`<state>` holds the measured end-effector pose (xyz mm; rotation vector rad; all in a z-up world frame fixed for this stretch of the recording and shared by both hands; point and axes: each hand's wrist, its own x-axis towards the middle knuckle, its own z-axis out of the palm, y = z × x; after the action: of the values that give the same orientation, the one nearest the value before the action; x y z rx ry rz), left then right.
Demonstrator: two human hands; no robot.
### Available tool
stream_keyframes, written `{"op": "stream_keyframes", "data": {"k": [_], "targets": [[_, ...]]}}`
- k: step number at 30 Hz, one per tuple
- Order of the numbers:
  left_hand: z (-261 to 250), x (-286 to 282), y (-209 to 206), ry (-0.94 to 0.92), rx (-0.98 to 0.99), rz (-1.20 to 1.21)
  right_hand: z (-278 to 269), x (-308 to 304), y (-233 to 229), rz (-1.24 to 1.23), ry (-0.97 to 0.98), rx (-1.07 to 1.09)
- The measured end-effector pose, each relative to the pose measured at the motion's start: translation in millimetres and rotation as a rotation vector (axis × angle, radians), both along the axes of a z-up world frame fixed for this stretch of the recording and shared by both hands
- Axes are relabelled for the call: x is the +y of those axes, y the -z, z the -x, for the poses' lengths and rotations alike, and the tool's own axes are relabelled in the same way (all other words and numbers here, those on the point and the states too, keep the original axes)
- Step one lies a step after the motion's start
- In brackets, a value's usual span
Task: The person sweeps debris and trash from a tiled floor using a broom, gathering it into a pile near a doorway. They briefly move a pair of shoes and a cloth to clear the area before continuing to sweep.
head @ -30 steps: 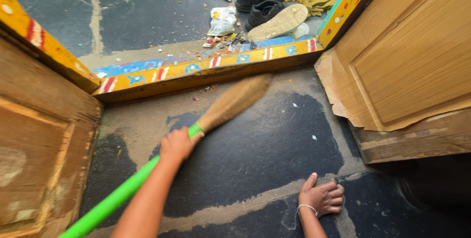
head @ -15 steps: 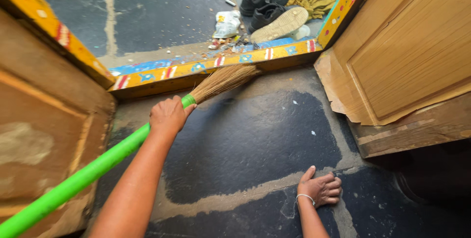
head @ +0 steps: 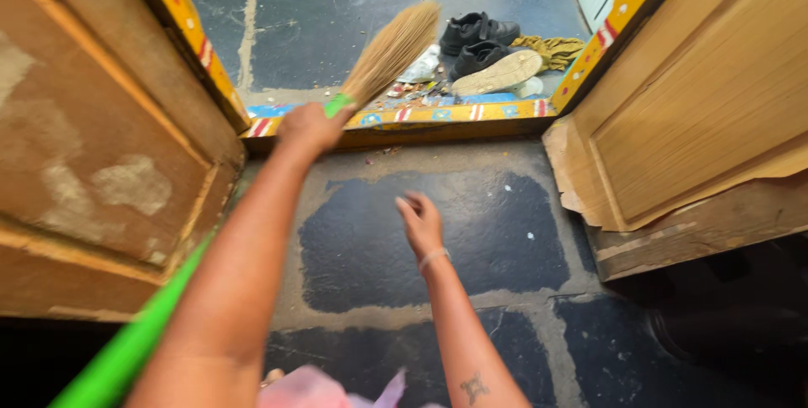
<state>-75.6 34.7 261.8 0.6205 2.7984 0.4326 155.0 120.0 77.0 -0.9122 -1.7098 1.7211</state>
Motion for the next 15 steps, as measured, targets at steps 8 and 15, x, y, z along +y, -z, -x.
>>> {"op": "stream_keyframes", "data": {"k": [8, 15], "targets": [[-4.3, 91.7, 72.6, 0.087, -0.847, -0.711, 35.8, -29.4, -147.3, 0.163, -0.28, 0.23], [36.5, 125.5, 40.3, 0.144, -0.23, -0.775, 6.1, 82.5, -172.5, -0.35, 0.175, -0.494]]}}
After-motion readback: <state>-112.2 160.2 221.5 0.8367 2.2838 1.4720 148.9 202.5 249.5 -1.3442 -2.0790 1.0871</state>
